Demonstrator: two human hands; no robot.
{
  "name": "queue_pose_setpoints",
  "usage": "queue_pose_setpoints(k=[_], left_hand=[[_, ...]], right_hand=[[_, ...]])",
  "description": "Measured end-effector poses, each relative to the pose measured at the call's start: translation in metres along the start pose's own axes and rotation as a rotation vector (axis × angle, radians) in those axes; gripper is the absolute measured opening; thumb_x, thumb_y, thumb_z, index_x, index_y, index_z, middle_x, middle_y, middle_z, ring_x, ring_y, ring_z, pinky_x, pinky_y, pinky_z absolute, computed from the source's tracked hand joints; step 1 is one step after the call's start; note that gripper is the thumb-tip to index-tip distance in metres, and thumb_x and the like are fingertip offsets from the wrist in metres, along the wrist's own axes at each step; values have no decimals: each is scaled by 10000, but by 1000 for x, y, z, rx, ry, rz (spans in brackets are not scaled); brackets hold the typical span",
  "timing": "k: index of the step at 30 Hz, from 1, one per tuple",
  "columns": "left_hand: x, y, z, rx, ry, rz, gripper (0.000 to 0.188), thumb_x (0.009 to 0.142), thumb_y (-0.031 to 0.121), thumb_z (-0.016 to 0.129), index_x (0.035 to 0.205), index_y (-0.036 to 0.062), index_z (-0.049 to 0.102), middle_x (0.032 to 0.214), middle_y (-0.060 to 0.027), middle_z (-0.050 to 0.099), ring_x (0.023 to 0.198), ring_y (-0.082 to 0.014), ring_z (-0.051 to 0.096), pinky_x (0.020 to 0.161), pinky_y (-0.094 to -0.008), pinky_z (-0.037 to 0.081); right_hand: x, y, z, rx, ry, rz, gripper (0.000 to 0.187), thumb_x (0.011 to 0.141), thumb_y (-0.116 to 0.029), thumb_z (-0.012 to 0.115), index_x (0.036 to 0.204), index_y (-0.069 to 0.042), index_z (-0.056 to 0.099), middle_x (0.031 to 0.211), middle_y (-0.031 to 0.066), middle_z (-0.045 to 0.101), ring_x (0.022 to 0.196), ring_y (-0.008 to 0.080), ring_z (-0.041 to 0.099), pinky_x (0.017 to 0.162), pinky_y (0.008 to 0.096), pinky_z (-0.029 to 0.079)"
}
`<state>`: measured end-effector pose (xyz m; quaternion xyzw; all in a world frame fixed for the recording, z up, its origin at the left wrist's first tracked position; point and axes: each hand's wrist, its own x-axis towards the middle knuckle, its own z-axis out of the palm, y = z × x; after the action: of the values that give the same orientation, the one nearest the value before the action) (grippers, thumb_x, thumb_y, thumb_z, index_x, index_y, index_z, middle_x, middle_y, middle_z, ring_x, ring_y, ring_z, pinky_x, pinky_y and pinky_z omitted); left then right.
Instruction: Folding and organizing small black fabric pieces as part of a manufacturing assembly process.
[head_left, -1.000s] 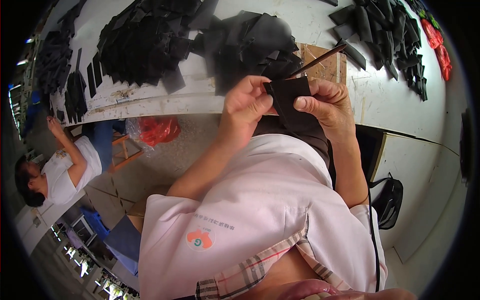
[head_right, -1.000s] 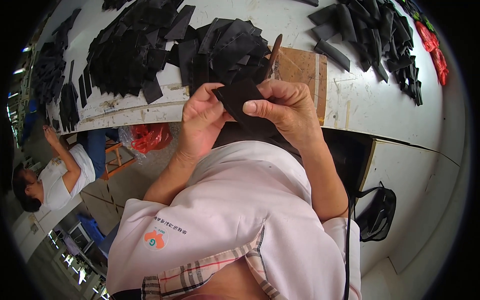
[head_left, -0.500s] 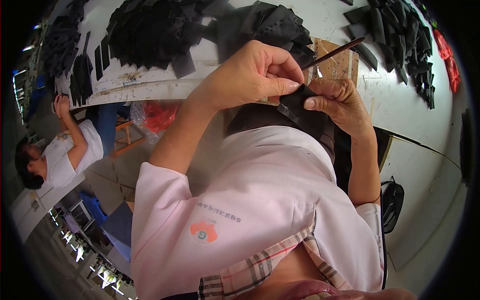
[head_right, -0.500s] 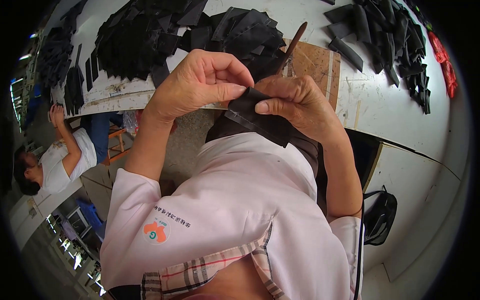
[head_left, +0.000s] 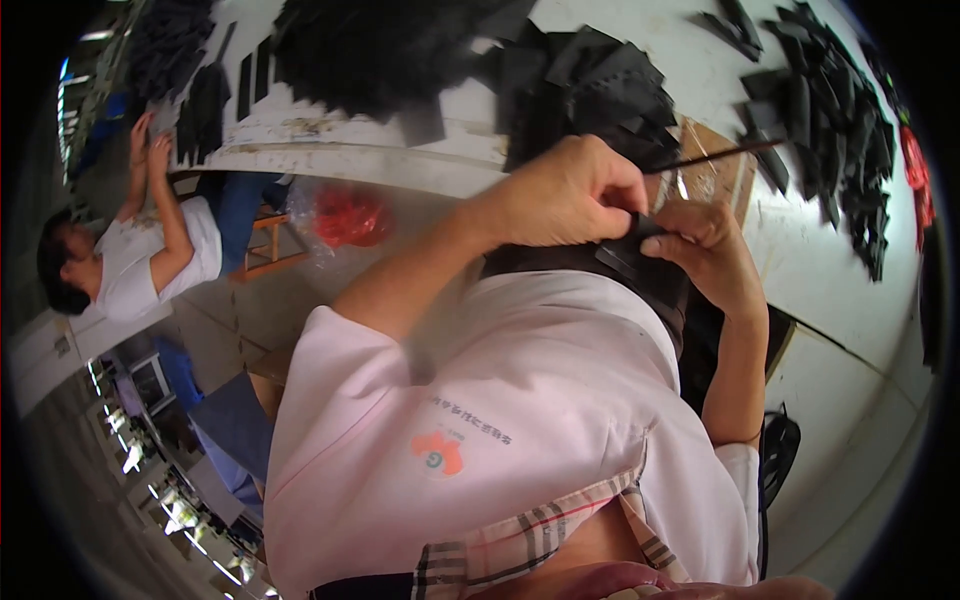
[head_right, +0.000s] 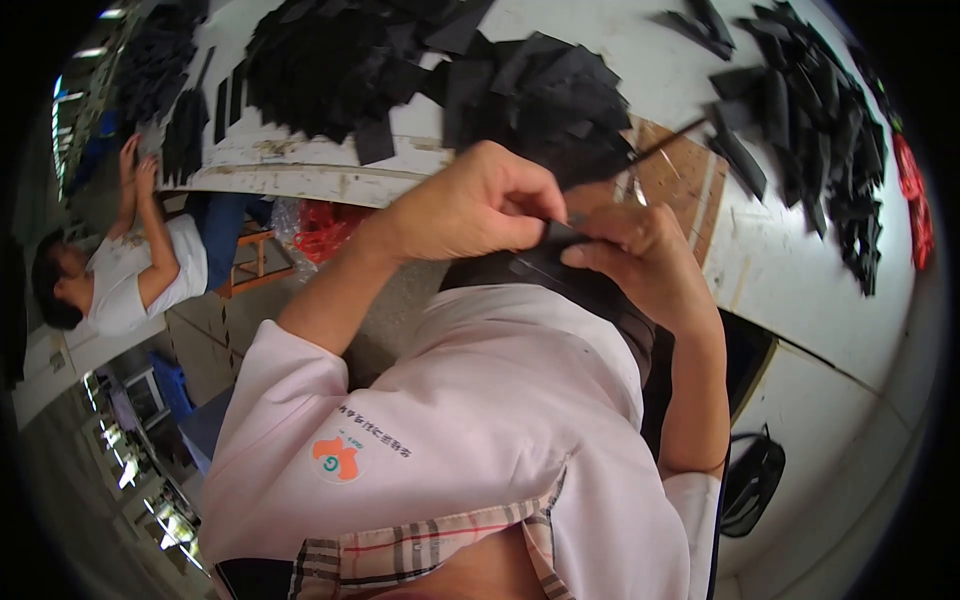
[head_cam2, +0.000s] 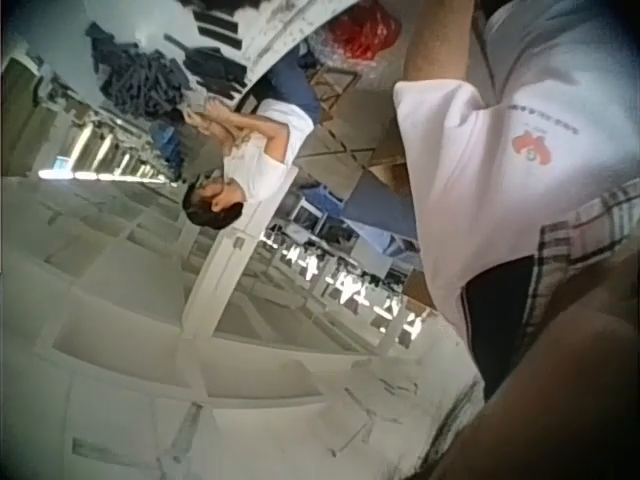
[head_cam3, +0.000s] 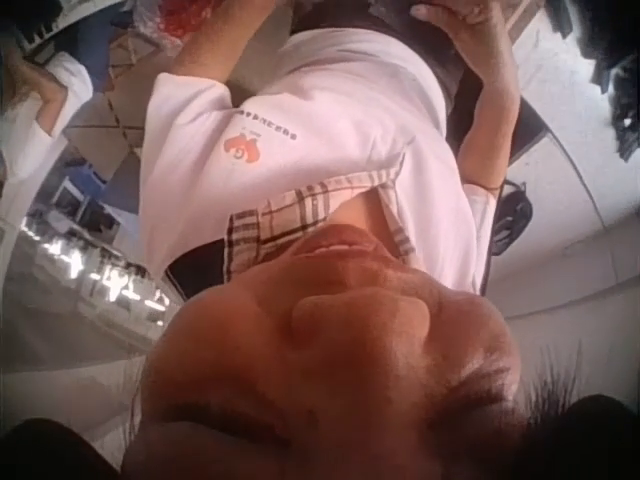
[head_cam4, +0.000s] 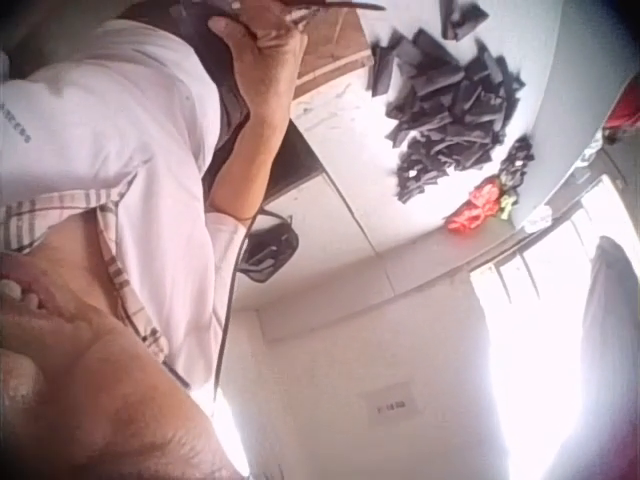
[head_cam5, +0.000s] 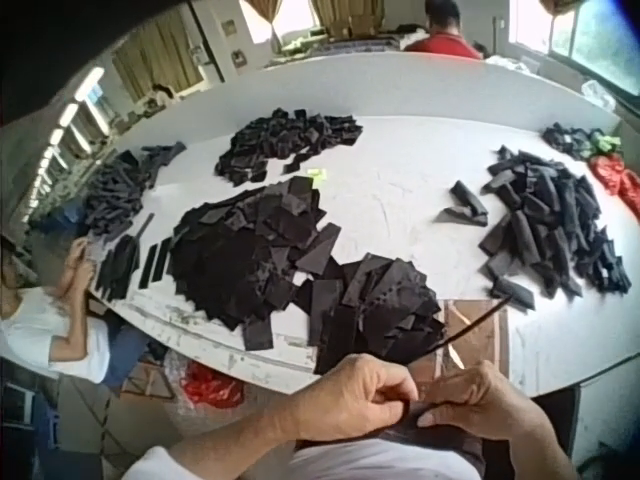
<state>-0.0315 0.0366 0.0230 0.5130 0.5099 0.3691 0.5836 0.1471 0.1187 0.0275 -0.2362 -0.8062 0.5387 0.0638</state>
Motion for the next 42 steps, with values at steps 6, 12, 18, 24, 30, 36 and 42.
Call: queue_pose_setpoints(k=[6, 12, 18, 24, 30, 36, 42], left_hand=[[4, -19, 39, 138, 658, 177, 49, 646, -7, 566, 691, -20, 554, 640, -138, 585, 580, -192, 590, 508, -267, 439], [13, -5, 64, 34, 686, 292, 64, 657, -41, 554, 694, -18, 507, 626, -142, 555, 554, -229, 571, 484, -299, 426], [19, -13, 70, 416, 855, 367, 77, 638, -69, 523, 685, -12, 502, 630, -148, 552, 552, -290, 556, 479, -316, 430], [27, -12, 63, -519, 646, 173, 89, 668, -59, 559, 729, -6, 521, 595, -49, 555, 497, -108, 517, 439, -234, 403], [25, -8, 58, -775, 318, 245, 116, 626, -27, 566, 731, -12, 519, 623, -20, 518, 548, -72, 481, 475, -200, 393], [35, -8, 72, 240, 993, 447, 89, 628, -20, 506, 716, -9, 512, 638, -129, 547, 534, -231, 551, 487, -297, 434], [34, -17, 64, -136, 756, 318, 154, 641, -52, 500, 789, -12, 510, 631, -108, 578, 506, -182, 551, 466, -276, 426]], right_hand=[[-15, 0, 23, -662, 767, -202, 260, 702, -99, 640, 933, -14, 555, 889, 110, 539, 811, 268, 506, 709, 348, 414], [-19, -1, 35, 106, 682, -83, 182, 744, -98, 631, 868, 23, 577, 773, 49, 517, 654, 104, 496, 593, 198, 398], [-14, -2, 35, -444, 690, -130, 76, 744, 10, 575, 820, 5, 578, 721, 56, 539, 576, 126, 514, 513, 229, 415], [-14, 29, 33, -496, 766, -61, 96, 727, 25, 554, 821, 7, 555, 709, 44, 532, 562, 116, 497, 499, 220, 408], [-25, 32, 20, 915, 461, 102, 38, 781, -46, 570, 808, -19, 572, 600, -32, 454, 515, 37, 346, 453, 160, 267], [-19, 28, 22, 1363, 234, 98, 92, 819, -124, 547, 860, -53, 505, 654, -32, 425, 549, 43, 329, 480, 171, 278], [-22, 54, 19, 1074, 335, 48, 130, 839, -139, 526, 921, -40, 522, 796, 21, 546, 641, 54, 488, 537, 172, 383]])
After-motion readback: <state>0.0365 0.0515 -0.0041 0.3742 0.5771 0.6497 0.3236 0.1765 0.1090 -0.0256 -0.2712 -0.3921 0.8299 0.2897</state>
